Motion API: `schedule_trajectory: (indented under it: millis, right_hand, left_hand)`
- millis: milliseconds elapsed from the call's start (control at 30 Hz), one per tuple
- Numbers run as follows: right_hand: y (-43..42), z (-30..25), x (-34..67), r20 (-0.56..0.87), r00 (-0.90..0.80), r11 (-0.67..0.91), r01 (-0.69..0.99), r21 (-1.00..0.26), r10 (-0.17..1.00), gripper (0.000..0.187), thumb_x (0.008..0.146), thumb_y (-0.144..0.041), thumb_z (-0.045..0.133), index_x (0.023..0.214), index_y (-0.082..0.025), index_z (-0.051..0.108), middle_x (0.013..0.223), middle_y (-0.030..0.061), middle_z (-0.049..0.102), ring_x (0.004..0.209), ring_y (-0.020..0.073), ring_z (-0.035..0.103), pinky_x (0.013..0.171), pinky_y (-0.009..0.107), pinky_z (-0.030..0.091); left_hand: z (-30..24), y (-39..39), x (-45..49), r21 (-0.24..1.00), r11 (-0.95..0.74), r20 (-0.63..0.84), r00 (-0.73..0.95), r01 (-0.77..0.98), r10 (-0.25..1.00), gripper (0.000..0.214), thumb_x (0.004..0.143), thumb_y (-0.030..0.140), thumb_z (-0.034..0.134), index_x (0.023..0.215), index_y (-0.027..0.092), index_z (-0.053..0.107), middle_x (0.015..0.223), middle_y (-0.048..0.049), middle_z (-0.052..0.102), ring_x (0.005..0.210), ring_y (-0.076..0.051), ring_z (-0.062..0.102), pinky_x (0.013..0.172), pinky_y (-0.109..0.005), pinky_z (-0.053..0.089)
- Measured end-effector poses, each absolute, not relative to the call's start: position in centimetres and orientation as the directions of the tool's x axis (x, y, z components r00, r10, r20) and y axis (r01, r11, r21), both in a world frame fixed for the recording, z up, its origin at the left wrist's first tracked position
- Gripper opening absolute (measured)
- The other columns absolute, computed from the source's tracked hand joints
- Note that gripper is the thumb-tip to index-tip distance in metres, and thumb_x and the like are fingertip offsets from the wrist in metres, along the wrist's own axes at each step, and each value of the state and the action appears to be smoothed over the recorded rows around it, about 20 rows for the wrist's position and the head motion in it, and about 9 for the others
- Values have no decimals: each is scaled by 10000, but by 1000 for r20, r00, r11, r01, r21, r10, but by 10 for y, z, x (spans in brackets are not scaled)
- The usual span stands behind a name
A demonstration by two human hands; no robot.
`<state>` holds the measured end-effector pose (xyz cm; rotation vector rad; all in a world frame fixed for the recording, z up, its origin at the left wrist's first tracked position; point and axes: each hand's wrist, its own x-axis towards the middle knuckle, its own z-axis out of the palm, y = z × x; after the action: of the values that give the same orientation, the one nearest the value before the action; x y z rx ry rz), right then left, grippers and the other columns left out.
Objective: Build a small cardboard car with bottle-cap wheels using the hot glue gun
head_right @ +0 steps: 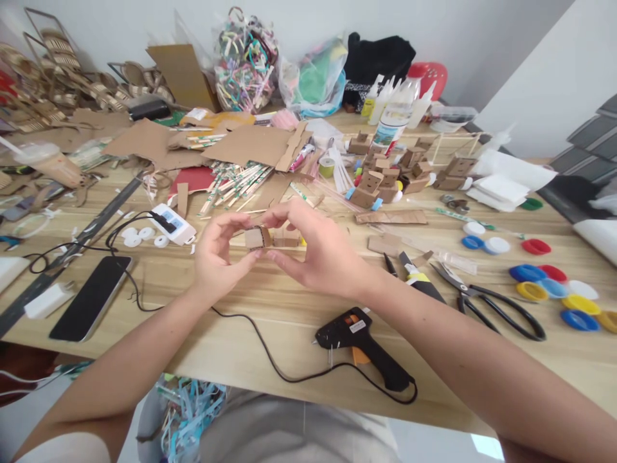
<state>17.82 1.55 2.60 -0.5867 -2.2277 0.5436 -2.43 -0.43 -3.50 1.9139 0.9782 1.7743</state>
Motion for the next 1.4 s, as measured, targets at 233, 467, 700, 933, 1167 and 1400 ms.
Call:
schedule_trajectory:
  millis: [233,467,700,933,1167,1400]
  right_hand:
    - [15,29,173,598,-618,847,241,-473,510,233,947,-220,657,1174,-238,612,1144,86,762,1035,242,725,863,412,619]
    - [22,26,175,583,-590,811,241,-533,558,239,955,-315,706,1142,-229,584,1130,99,740,999,227,727,851,383,617]
    - [32,35,184,563,-659,859,287,-425,499,205,989,-230,615,1193,-215,624,1109,104,724,1021,233,704,872,393,601]
    - [49,51,179,491,-806,937,214,-277,330,283,939,-145,612,1186,-244,708,1246,103,699,1126,250,666,970,436,566]
    - [58,59,169,372,-872,927,204,-315,319,226,868,-148,651,1079,-192,719,1130,95,730,998,229,677,870,371,539]
    - [78,72,162,35,-724,688,639,-343,689,99,772,-203,754,869,-186,751,837,60,729,764,223,678,687,346,511]
  left_hand:
    - [-14,-22,-18,891,-452,453,-147,42,879,431,661,116,889,1027,247,703,1016,-26,735,1057,-222,692,1075,-374,504]
    - [-10,-12,-15,862,-12,14,1,-507,1000,451,617,131,936,983,241,695,882,12,750,901,-181,733,900,-303,562]
    - [-15,-7,-17,604,409,-319,263,-684,911,100,931,266,682,893,175,697,801,-57,755,817,-200,758,866,-355,622]
    - [-10,-8,-13,571,527,-335,407,-630,850,250,954,382,660,1006,146,728,729,-40,706,670,-162,703,773,-310,618]
    - [-9,-6,-12,565,575,-339,469,-592,816,407,971,551,638,956,153,722,630,-13,678,564,-137,683,666,-257,610]
    - [-13,9,-21,636,512,-453,258,-578,853,493,1063,530,472,794,163,663,652,-51,732,569,-146,708,609,-252,597]
